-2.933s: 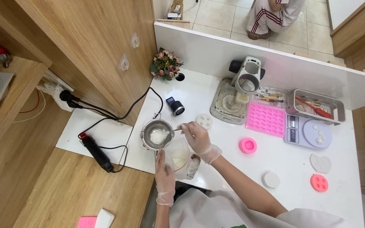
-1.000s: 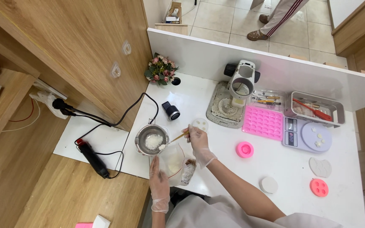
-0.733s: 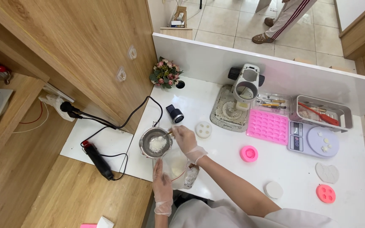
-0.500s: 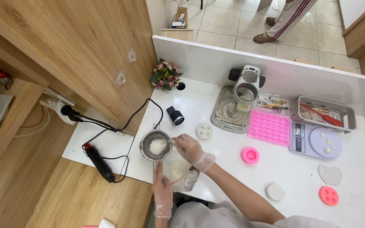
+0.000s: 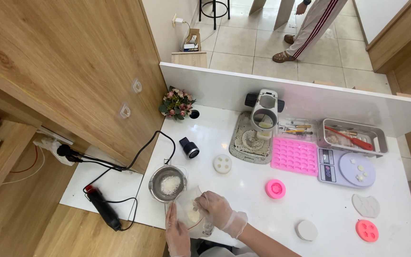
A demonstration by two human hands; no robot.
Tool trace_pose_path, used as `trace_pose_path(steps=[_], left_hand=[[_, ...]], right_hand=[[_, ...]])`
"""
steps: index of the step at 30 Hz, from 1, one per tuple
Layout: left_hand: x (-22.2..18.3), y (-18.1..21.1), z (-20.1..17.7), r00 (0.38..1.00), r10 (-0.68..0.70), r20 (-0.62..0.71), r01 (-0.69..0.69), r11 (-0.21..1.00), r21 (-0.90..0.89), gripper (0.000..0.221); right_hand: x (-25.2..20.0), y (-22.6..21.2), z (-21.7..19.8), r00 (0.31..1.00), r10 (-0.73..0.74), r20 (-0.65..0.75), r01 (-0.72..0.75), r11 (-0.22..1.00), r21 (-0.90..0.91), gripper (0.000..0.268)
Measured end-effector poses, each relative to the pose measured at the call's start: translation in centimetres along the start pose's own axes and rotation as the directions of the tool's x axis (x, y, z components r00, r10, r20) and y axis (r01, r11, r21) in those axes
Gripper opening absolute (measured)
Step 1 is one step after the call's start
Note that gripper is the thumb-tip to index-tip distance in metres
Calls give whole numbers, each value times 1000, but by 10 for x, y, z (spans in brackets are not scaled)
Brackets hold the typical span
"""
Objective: Measuring and mixing wax flakes and fragrance oil into a container for candle making.
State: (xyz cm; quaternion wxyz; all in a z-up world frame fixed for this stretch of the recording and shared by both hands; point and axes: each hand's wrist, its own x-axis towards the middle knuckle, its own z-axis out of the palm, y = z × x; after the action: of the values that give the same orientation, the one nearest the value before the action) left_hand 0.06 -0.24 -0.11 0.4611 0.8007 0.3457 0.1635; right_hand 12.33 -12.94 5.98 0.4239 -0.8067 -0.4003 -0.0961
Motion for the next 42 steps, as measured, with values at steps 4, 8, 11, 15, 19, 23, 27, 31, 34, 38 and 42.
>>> trace_pose_path(steps=[4, 8, 11, 15, 19, 23, 27, 31, 34, 38, 42], left_hand=[[-2, 15, -4, 998, -62, 25, 61, 998, 21, 66], [-4, 15, -4, 1000, -12, 6, 12, 1000, 0, 71], [-6, 19, -4, 999, 48, -8, -48, 999, 2, 72], [-6, 24, -5, 998, -50, 40, 47, 995, 83, 69], [-5, 15, -4, 998, -27, 52, 20, 993, 117, 68], [-3, 26, -10, 997, -2, 79, -10, 989, 149, 65], [-7, 27, -7, 1000, -2, -12, 8, 887, 461, 62], [-7, 52, 1, 984, -165, -71, 174, 769, 616, 58], [-6, 83, 10, 988, 42, -146, 70, 725, 685, 52], [4, 132, 20, 947, 297, -123, -99, 635, 766, 54], [15, 195, 28, 939, 337, -66, -196, 684, 703, 54]], right_hand=[[-2, -4, -7, 990, -74, 117, 69, 997, 44, 10], [-16, 3, 7, 972, -189, 137, 205, 972, -111, 15], [-26, 6, 16, 973, -192, 127, 210, 968, -141, 11], [-47, 21, 38, 986, 55, 154, -41, 995, -89, 12], [-48, 26, 46, 976, 180, 121, -167, 980, -108, 22], [-38, 15, 29, 901, 321, 291, -320, 946, -53, 24], [-35, 14, 10, 874, 352, 336, -373, 928, -3, 36], [-21, 10, -22, 895, 320, 310, -373, 919, 129, 32], [-7, 14, -44, 936, 316, 153, -348, 894, 282, 26], [15, 37, -77, 893, 434, 117, -440, 792, 424, 22], [36, 71, -114, 866, 491, 99, -470, 729, 498, 20]])
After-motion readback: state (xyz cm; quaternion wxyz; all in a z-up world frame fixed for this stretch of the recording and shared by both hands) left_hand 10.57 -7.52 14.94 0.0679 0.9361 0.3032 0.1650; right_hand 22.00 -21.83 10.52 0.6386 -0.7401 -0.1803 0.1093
